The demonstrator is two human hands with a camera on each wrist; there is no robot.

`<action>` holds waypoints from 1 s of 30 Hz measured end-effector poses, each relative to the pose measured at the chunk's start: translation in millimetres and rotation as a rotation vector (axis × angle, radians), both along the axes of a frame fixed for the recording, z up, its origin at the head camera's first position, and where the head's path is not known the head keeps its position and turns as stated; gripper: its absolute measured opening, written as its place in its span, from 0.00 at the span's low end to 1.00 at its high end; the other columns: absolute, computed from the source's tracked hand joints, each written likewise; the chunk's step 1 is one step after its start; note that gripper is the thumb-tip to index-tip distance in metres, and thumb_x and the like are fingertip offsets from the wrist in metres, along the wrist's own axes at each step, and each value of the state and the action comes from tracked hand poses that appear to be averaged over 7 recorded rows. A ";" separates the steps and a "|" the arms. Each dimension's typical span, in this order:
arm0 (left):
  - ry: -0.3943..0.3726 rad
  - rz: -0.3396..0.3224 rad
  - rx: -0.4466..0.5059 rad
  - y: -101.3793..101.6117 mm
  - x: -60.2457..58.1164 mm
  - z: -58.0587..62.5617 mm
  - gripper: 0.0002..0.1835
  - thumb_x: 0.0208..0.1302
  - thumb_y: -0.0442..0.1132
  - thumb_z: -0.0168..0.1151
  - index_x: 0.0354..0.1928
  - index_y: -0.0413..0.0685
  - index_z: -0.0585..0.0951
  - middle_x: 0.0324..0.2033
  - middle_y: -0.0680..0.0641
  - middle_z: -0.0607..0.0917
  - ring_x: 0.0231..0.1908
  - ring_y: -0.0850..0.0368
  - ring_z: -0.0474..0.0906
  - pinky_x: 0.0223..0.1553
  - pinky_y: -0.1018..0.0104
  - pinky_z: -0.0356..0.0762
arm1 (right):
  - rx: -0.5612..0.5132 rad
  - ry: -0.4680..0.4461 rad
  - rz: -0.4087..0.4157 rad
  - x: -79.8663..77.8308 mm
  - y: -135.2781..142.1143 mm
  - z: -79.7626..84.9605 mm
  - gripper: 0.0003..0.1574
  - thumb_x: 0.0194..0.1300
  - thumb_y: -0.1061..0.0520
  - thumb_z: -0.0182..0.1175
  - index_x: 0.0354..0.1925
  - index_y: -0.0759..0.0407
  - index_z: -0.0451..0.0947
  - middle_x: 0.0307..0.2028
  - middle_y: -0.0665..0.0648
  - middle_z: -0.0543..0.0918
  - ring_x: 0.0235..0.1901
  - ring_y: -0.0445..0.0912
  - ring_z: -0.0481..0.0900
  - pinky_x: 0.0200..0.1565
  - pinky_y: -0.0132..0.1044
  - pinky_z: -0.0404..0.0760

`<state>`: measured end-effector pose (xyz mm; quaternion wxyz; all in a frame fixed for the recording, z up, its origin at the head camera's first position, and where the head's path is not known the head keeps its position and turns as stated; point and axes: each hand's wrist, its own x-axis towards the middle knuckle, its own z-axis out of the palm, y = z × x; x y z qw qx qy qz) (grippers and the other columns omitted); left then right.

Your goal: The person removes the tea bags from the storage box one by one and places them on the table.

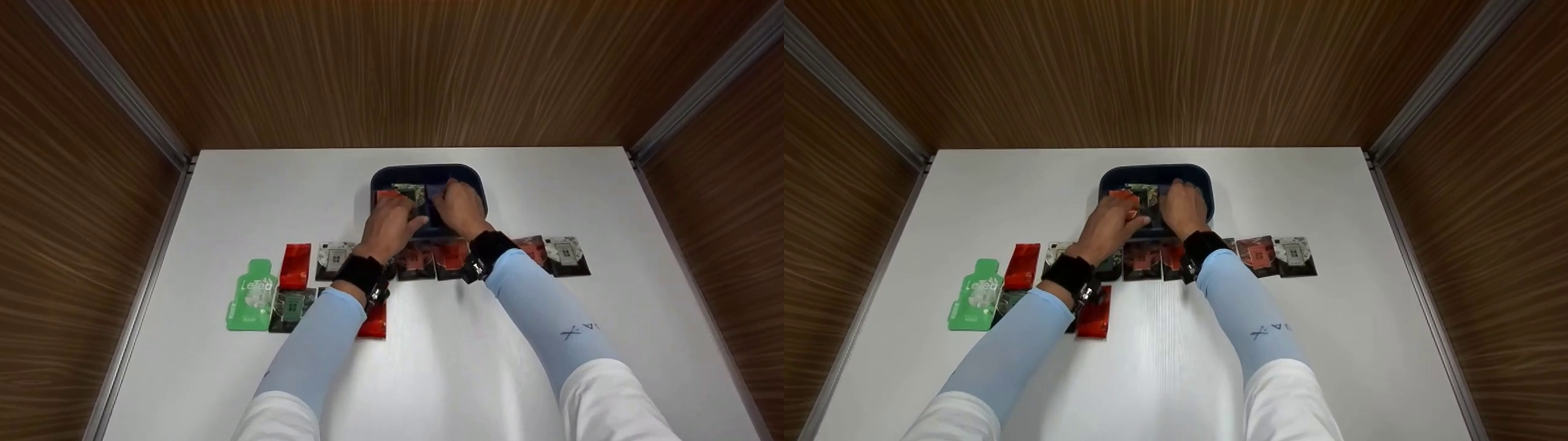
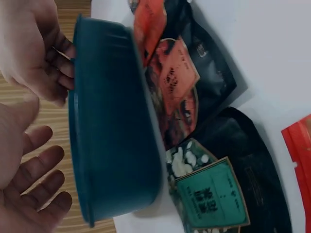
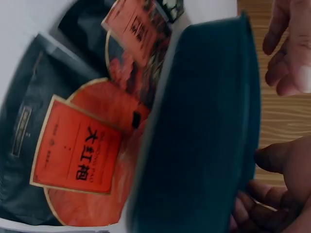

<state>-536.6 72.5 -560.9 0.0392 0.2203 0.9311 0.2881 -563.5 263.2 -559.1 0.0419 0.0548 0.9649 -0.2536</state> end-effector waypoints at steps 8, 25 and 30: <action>-0.043 -0.024 -0.056 6.6 15.8 -15.2 0.33 0.77 0.61 0.58 0.69 0.43 0.79 0.63 0.43 0.84 0.67 0.45 0.74 0.68 0.51 0.74 | 0.131 -0.137 -0.056 6.3 4.0 -19.0 0.51 0.73 0.36 0.63 0.70 0.77 0.64 0.60 0.80 0.74 0.60 0.74 0.74 0.63 0.65 0.75; -0.036 -0.047 -0.033 1.4 21.9 -23.4 0.30 0.78 0.59 0.59 0.66 0.41 0.80 0.58 0.42 0.86 0.61 0.44 0.77 0.64 0.52 0.75 | 0.062 -0.081 -0.042 15.5 5.6 -22.9 0.16 0.70 0.55 0.60 0.45 0.68 0.80 0.45 0.70 0.85 0.49 0.64 0.85 0.51 0.59 0.83; -0.036 -0.021 0.025 1.1 21.5 -18.5 0.28 0.79 0.53 0.60 0.71 0.45 0.76 0.66 0.42 0.80 0.68 0.44 0.73 0.68 0.53 0.73 | -0.104 0.107 -0.091 22.2 9.5 -18.8 0.10 0.72 0.56 0.59 0.40 0.63 0.79 0.40 0.65 0.84 0.46 0.61 0.84 0.49 0.57 0.80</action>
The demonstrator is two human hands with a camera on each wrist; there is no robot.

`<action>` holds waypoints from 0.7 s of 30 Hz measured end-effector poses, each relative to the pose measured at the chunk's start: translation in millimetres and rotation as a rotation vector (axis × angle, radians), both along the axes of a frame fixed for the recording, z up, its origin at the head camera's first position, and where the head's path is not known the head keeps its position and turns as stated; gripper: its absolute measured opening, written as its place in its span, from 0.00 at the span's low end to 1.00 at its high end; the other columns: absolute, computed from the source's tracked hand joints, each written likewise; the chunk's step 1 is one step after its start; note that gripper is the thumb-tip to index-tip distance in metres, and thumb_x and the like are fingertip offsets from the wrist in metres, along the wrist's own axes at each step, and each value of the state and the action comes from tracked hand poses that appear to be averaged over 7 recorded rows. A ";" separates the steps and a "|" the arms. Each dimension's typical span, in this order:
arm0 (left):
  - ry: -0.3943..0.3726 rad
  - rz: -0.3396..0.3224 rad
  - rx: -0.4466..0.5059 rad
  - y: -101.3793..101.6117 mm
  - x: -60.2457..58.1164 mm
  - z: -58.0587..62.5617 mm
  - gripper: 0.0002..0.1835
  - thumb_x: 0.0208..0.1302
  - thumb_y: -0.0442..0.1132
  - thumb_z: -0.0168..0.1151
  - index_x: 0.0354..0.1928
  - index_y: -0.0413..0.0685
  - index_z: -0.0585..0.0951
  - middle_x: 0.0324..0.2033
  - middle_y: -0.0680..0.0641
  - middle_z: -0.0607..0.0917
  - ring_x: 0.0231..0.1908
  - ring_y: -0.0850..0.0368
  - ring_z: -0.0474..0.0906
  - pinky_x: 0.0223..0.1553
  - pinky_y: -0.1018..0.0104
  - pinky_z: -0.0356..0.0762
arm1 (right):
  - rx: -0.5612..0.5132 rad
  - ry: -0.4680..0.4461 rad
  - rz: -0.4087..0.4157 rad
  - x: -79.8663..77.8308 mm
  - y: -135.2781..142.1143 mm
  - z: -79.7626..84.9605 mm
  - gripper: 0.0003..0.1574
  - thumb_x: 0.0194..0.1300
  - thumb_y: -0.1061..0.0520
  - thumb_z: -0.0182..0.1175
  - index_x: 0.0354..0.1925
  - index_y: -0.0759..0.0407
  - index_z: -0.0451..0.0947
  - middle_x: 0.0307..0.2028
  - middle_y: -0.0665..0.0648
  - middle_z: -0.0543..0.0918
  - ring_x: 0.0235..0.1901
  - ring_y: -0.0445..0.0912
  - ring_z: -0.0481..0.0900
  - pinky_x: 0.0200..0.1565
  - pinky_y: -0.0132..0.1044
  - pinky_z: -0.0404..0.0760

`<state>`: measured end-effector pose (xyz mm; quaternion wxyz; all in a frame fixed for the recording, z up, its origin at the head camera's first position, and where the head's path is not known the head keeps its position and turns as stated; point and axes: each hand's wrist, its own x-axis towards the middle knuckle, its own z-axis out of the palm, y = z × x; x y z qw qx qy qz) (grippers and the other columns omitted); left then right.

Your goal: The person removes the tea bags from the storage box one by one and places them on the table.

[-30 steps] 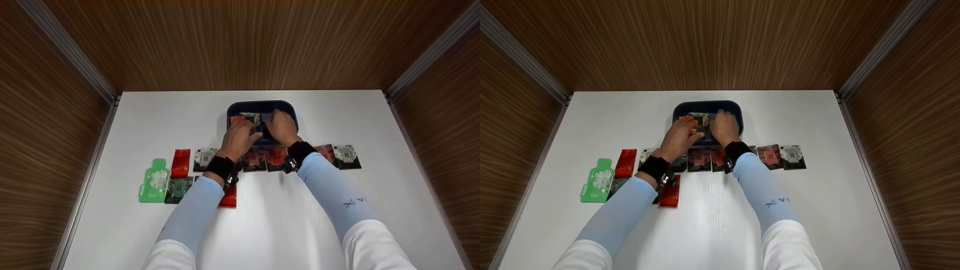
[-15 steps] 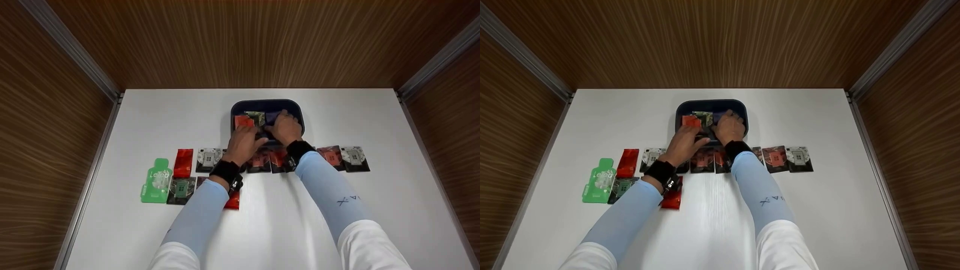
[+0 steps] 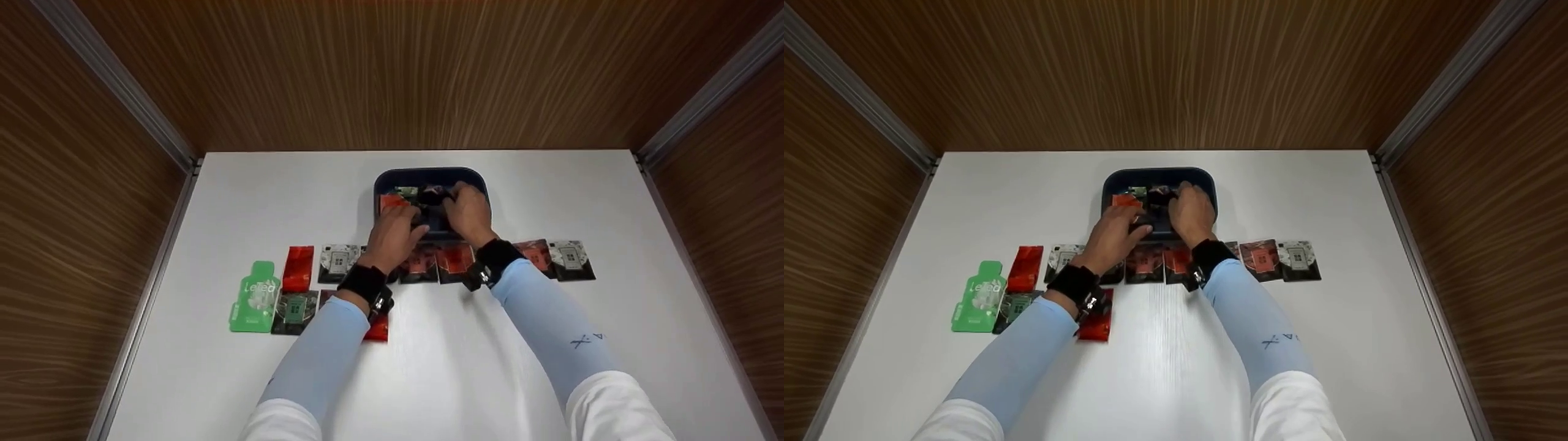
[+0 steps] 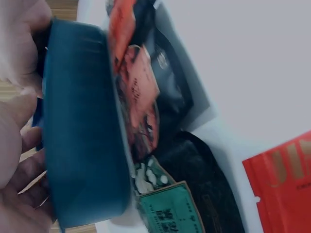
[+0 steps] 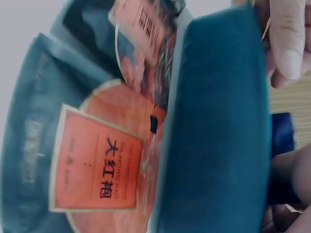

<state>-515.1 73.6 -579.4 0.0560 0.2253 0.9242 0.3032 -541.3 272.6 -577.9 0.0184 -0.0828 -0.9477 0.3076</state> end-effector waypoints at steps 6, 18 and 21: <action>0.078 0.051 0.158 3.4 0.4 15.0 0.36 0.77 0.48 0.65 0.78 0.42 0.64 0.71 0.38 0.72 0.72 0.43 0.70 0.72 0.50 0.70 | -0.160 0.171 -0.001 15.1 -1.9 15.7 0.10 0.73 0.59 0.62 0.46 0.65 0.79 0.41 0.65 0.83 0.42 0.58 0.80 0.47 0.53 0.77; 0.201 0.056 0.313 -6.5 8.0 32.4 0.33 0.75 0.40 0.66 0.76 0.41 0.67 0.69 0.37 0.74 0.70 0.43 0.72 0.70 0.50 0.72 | -0.077 0.328 0.213 46.9 -9.6 35.9 0.07 0.72 0.64 0.64 0.46 0.66 0.81 0.43 0.65 0.84 0.43 0.58 0.82 0.47 0.54 0.80; 0.196 0.039 0.313 -10.4 8.7 32.1 0.27 0.74 0.39 0.67 0.71 0.42 0.74 0.64 0.39 0.80 0.65 0.45 0.78 0.64 0.53 0.77 | -0.104 0.319 0.210 49.9 -6.8 34.7 0.06 0.72 0.62 0.65 0.45 0.64 0.82 0.45 0.63 0.85 0.44 0.57 0.83 0.48 0.53 0.81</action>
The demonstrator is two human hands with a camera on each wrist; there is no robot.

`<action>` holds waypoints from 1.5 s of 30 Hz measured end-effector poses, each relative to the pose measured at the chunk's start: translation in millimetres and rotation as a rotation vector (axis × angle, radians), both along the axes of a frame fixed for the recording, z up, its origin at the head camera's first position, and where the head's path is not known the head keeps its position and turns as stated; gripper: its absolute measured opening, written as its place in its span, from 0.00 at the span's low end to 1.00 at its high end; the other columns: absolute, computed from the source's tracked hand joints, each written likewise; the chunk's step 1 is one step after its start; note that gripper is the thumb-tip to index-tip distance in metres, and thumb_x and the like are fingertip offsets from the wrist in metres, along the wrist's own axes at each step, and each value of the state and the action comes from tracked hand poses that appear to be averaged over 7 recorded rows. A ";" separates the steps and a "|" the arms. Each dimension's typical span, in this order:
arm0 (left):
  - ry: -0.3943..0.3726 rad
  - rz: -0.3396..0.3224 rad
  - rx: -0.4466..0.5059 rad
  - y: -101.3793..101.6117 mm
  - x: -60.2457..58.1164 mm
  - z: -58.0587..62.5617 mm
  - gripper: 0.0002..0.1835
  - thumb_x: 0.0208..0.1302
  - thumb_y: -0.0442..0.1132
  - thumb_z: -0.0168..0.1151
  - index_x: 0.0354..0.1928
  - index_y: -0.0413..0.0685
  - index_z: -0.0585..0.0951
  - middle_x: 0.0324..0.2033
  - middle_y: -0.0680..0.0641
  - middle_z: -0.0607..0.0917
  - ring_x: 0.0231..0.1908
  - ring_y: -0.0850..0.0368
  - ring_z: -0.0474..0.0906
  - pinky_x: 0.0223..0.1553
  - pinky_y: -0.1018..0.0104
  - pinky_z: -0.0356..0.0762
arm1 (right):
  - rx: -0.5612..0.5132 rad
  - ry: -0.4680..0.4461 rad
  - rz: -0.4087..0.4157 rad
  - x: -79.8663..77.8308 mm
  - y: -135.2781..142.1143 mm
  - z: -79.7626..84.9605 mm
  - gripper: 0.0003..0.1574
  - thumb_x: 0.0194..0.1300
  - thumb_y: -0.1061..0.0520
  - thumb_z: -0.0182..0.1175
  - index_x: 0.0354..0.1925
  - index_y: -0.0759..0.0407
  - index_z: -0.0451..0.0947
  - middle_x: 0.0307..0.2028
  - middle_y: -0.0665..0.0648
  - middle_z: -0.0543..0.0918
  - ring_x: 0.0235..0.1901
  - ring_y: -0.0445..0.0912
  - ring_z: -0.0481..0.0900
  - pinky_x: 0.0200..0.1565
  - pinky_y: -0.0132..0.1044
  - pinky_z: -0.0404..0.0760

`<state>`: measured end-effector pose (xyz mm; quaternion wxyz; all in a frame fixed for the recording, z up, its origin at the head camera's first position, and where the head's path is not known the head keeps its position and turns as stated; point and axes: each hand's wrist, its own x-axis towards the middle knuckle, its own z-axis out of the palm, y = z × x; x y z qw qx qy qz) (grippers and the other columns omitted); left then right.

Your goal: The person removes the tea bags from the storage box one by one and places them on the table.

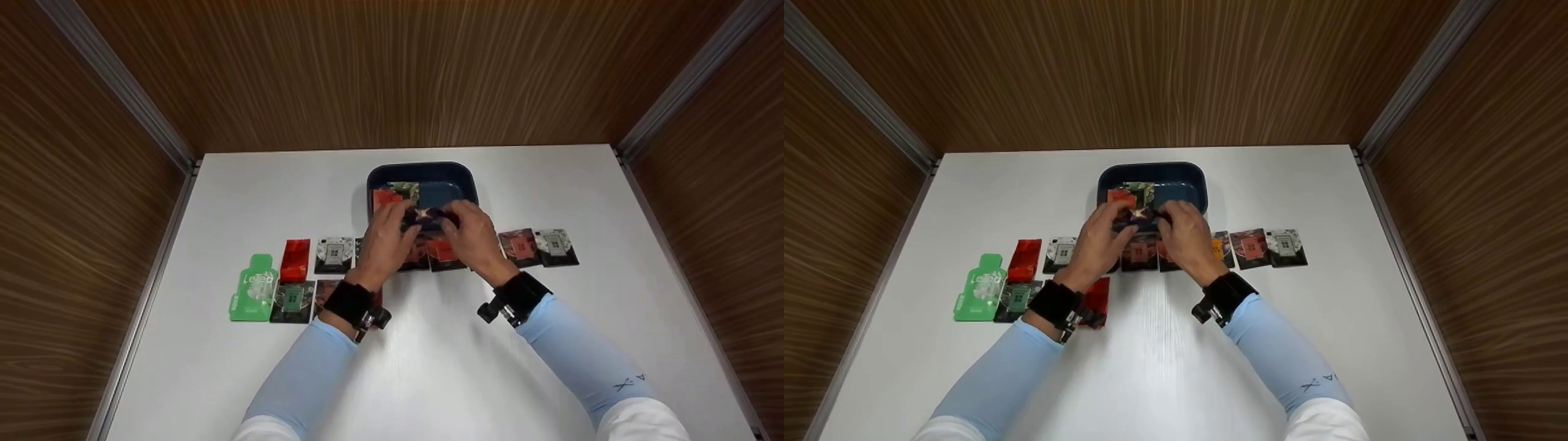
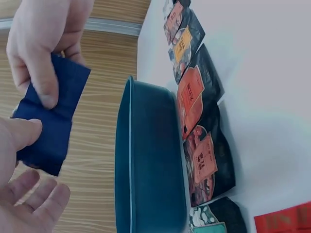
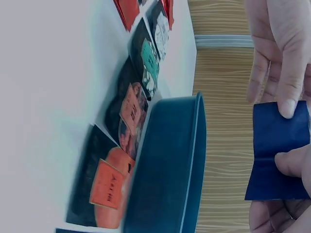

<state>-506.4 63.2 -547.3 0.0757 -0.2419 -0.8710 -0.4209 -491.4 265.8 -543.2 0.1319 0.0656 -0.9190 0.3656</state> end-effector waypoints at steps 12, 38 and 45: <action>-0.462 0.038 0.080 -20.9 31.9 -15.0 0.20 0.75 0.47 0.66 0.62 0.47 0.81 0.46 0.46 0.86 0.43 0.54 0.82 0.46 0.58 0.80 | -0.212 -0.214 -0.007 31.5 -3.0 -20.9 0.10 0.72 0.56 0.69 0.46 0.61 0.84 0.41 0.61 0.89 0.40 0.51 0.82 0.43 0.42 0.77; -0.880 -0.020 0.436 -26.6 48.8 -12.5 0.18 0.76 0.35 0.64 0.63 0.42 0.73 0.51 0.37 0.84 0.41 0.45 0.87 0.48 0.51 0.88 | -1.026 -0.560 0.347 52.3 -5.2 -28.0 0.44 0.78 0.35 0.56 0.70 0.70 0.70 0.49 0.53 0.86 0.44 0.44 0.85 0.42 0.39 0.86; -0.693 -0.009 0.254 -19.2 52.6 -3.6 0.12 0.78 0.38 0.62 0.59 0.50 0.78 0.47 0.41 0.83 0.38 0.45 0.88 0.43 0.53 0.89 | -1.189 -0.662 0.262 57.0 -15.9 -32.5 0.46 0.83 0.35 0.44 0.78 0.68 0.58 0.56 0.56 0.84 0.49 0.48 0.86 0.41 0.43 0.88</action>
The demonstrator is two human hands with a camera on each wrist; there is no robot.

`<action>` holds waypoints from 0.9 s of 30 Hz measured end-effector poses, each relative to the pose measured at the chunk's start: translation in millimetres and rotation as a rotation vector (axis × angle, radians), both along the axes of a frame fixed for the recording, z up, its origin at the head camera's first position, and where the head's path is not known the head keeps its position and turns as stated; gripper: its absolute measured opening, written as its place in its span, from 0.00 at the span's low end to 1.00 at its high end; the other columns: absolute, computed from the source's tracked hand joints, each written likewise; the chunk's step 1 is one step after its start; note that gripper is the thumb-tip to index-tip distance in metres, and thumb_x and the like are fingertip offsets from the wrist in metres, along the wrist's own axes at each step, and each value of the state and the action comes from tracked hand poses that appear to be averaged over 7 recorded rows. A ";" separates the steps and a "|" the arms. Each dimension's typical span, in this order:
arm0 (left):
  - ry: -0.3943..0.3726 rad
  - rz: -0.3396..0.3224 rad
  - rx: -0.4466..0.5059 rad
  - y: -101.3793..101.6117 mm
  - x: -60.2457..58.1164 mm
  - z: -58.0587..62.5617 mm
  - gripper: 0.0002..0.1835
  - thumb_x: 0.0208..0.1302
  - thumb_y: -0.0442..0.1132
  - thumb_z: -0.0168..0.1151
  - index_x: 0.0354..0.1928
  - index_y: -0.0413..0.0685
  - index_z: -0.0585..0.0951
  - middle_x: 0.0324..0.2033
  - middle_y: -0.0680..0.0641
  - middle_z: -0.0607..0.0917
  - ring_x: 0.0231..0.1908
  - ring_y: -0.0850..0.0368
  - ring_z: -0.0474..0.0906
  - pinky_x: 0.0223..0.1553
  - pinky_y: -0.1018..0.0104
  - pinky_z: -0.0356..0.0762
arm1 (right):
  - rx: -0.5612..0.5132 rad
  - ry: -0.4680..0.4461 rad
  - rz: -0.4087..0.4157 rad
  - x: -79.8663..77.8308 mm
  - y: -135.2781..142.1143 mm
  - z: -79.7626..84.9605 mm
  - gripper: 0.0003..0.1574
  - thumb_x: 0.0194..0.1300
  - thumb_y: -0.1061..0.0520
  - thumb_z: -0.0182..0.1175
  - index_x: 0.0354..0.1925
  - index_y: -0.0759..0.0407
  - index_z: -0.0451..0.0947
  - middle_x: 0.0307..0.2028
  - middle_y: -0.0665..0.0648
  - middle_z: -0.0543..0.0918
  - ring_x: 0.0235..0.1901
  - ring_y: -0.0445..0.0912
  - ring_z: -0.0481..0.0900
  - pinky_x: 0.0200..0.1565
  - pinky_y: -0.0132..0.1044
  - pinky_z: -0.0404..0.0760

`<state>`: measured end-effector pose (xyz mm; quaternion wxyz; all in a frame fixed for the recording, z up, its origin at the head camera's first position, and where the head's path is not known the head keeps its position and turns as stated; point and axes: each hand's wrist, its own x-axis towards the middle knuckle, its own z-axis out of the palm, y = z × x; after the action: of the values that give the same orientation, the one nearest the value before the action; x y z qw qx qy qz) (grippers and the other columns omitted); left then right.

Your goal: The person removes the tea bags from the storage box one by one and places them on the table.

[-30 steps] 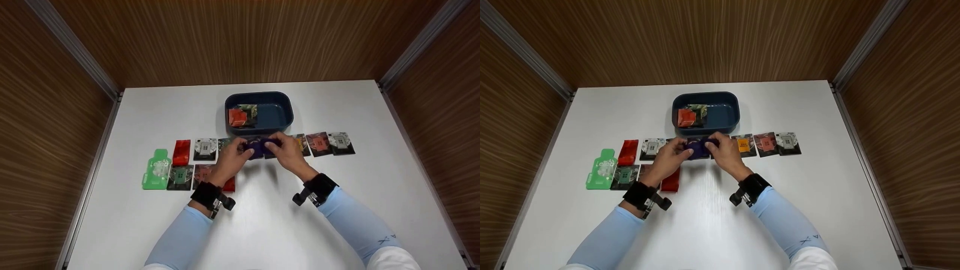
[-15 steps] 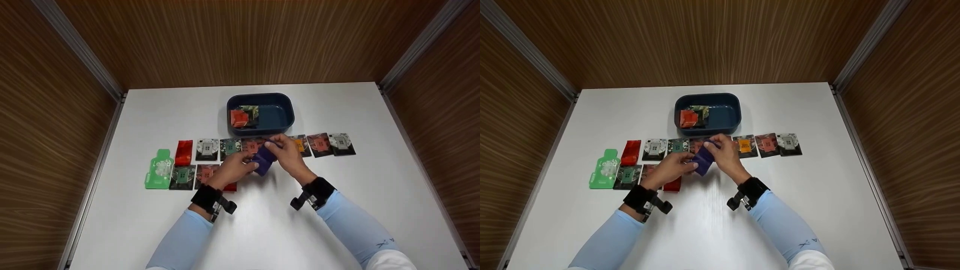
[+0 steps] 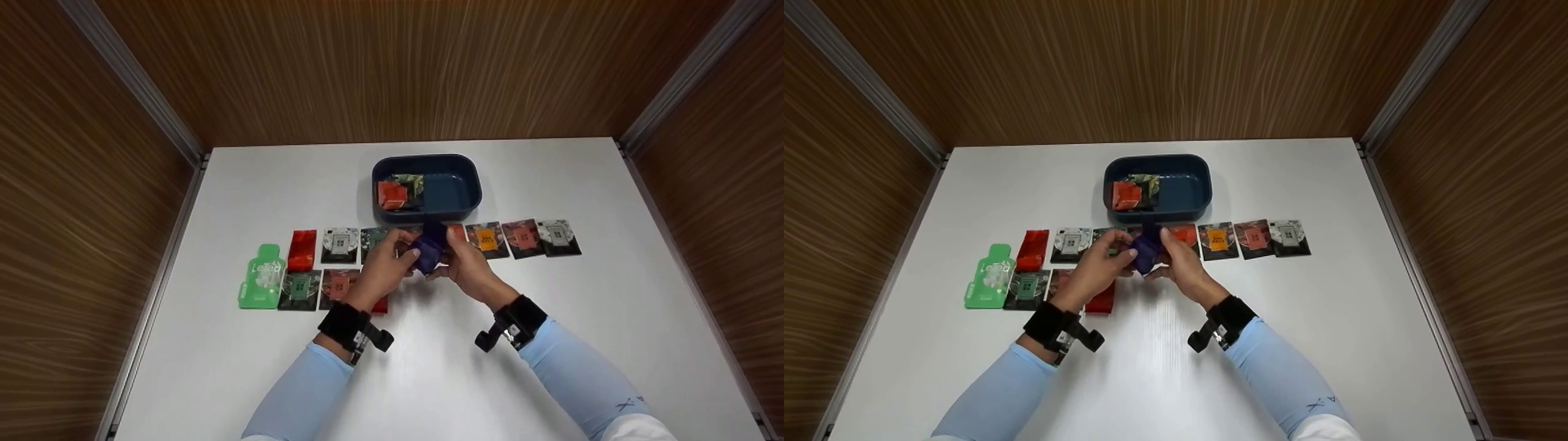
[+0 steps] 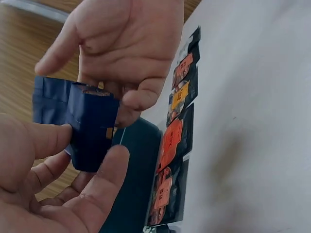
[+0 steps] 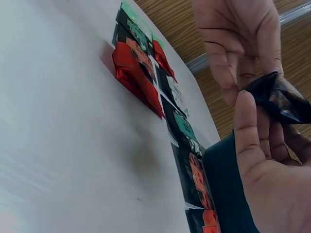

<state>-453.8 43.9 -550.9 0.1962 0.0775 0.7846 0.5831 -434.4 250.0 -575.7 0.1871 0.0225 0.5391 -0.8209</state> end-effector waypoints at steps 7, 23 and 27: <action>0.189 -0.035 -0.212 6.3 3.0 5.8 0.18 0.79 0.39 0.57 0.67 0.51 0.81 0.58 0.42 0.86 0.53 0.49 0.83 0.53 0.53 0.81 | 0.106 0.011 -0.019 -0.8 -5.2 -7.2 0.26 0.85 0.51 0.49 0.70 0.65 0.70 0.58 0.58 0.82 0.47 0.47 0.87 0.42 0.41 0.88; 0.089 -0.186 -0.104 4.9 7.0 3.6 0.23 0.73 0.43 0.63 0.68 0.46 0.80 0.65 0.44 0.80 0.54 0.53 0.80 0.53 0.60 0.81 | 0.217 0.014 -0.192 -1.8 -8.9 -12.3 0.07 0.83 0.57 0.54 0.42 0.57 0.73 0.31 0.52 0.79 0.31 0.44 0.79 0.36 0.36 0.85; 0.110 -0.150 -0.100 3.1 6.5 1.7 0.19 0.77 0.43 0.63 0.65 0.47 0.82 0.65 0.42 0.79 0.55 0.51 0.81 0.51 0.59 0.82 | 0.317 0.053 -0.166 -0.3 -9.2 -14.5 0.06 0.81 0.58 0.56 0.45 0.60 0.72 0.33 0.53 0.79 0.33 0.45 0.79 0.35 0.36 0.85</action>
<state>-447.3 47.1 -549.3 0.1996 0.1582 0.8142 0.5217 -434.7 240.8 -590.2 0.0985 0.0744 0.6629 -0.7384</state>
